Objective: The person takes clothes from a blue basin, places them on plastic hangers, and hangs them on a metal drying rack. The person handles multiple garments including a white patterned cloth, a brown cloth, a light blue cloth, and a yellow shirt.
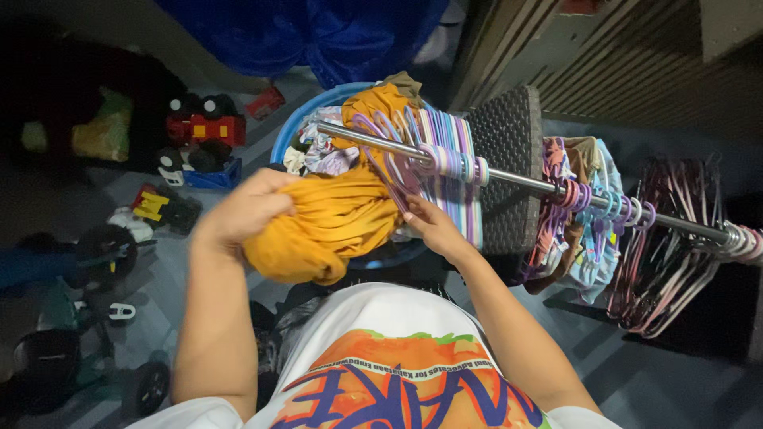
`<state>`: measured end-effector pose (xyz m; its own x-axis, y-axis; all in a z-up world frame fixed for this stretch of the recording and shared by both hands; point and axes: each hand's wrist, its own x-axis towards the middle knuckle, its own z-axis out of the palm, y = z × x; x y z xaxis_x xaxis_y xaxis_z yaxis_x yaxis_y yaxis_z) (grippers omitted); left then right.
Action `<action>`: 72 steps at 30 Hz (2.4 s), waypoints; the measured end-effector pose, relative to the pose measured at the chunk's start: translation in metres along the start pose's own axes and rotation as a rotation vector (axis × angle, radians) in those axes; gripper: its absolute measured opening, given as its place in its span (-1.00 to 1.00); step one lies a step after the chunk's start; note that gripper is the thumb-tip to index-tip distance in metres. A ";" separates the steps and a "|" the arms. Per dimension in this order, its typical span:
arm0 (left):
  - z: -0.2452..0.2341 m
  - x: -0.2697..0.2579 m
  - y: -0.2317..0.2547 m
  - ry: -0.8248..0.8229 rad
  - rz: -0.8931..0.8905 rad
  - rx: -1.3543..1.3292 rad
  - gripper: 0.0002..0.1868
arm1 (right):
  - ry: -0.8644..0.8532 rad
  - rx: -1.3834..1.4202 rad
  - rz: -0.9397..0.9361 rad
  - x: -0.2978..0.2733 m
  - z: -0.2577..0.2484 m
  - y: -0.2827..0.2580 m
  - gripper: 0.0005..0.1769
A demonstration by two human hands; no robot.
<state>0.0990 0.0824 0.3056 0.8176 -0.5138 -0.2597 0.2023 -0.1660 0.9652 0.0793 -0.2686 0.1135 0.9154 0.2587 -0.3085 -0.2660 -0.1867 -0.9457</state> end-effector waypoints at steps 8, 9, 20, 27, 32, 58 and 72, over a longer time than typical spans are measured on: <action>0.009 -0.049 0.054 0.158 0.464 -0.676 -0.47 | -0.033 -0.117 0.075 0.003 -0.009 0.010 -0.15; 0.010 -0.048 0.053 0.167 0.536 -0.761 -0.43 | -0.045 -0.134 0.094 0.003 -0.010 0.008 -0.13; -0.002 -0.045 0.022 0.236 0.811 -0.694 -0.32 | 0.032 -0.216 0.033 0.009 -0.007 0.015 -0.24; 0.010 -0.088 0.014 0.471 0.797 -0.601 -0.35 | 0.335 -0.577 -0.059 0.035 -0.005 0.037 -0.69; 0.002 -0.107 0.019 0.596 0.787 -0.543 -0.37 | 0.505 -0.702 -0.103 0.035 0.012 0.045 -0.78; -0.035 0.033 -0.003 0.062 0.084 -0.296 -0.45 | 0.952 -0.481 0.090 0.046 0.061 0.074 -0.68; -0.028 0.070 -0.046 0.001 -0.062 -0.348 -0.37 | 0.950 -0.690 -0.152 0.017 0.089 0.023 -0.64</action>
<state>0.1619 0.0777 0.2442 0.7984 -0.5110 -0.3185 0.4231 0.0997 0.9006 0.0614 -0.1843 0.0776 0.8583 -0.4317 0.2774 -0.1823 -0.7619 -0.6215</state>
